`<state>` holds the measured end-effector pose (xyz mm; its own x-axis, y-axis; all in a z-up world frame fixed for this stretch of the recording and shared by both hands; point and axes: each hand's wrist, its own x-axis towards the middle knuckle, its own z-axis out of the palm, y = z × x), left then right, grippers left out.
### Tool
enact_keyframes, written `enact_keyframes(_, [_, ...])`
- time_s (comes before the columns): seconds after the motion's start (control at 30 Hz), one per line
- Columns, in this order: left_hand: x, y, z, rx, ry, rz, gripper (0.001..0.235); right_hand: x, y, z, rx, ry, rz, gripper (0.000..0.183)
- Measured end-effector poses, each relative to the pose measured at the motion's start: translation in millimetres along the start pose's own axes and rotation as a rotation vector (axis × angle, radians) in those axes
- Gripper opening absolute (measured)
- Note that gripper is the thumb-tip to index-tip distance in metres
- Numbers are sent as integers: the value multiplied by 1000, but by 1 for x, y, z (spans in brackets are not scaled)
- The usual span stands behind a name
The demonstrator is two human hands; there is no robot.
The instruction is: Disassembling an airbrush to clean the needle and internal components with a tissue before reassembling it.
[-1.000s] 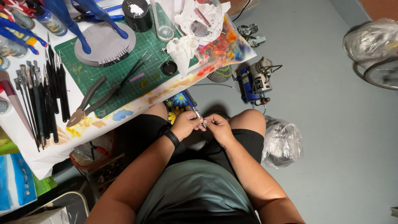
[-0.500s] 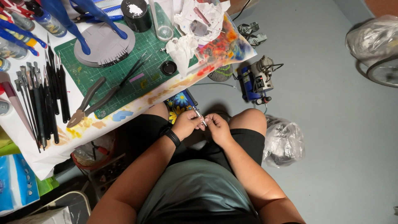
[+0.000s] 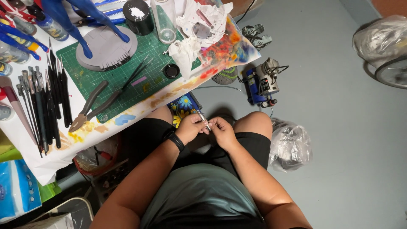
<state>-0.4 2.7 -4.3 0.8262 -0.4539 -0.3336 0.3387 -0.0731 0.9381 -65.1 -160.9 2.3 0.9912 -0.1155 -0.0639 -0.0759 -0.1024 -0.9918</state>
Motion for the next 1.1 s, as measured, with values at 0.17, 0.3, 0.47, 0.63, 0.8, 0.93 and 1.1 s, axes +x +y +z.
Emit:
enact_keyframes(0.17, [4, -6, 1, -5, -1, -6, 16, -1, -2, 0, -15, 3, -1, 11])
enact_keyframes(0.3, [-2, 2, 1, -21, 0, -6, 16, 2, -1, -5, -18, 30, 5, 13])
enact_keyframes(0.47, [0, 1, 0, -34, 9, 2, 16, -1, 1, -4, -26, 11, 11, 8])
enact_keyframes(0.63, [5, -8, -3, -38, -13, 44, 16, 2, -3, -7, -46, 42, -21, 8])
enact_keyframes(0.8, [11, -22, -4, -151, -76, 114, 19, 1, -2, -14, -123, 76, -167, 8])
enact_keyframes(0.93, [8, -16, -3, -168, -103, 135, 21, -2, -18, -14, -112, 67, -216, 9])
enact_keyframes(1.1, [9, -23, -4, -245, -195, 212, 22, -5, -37, -12, -98, 3, -461, 6])
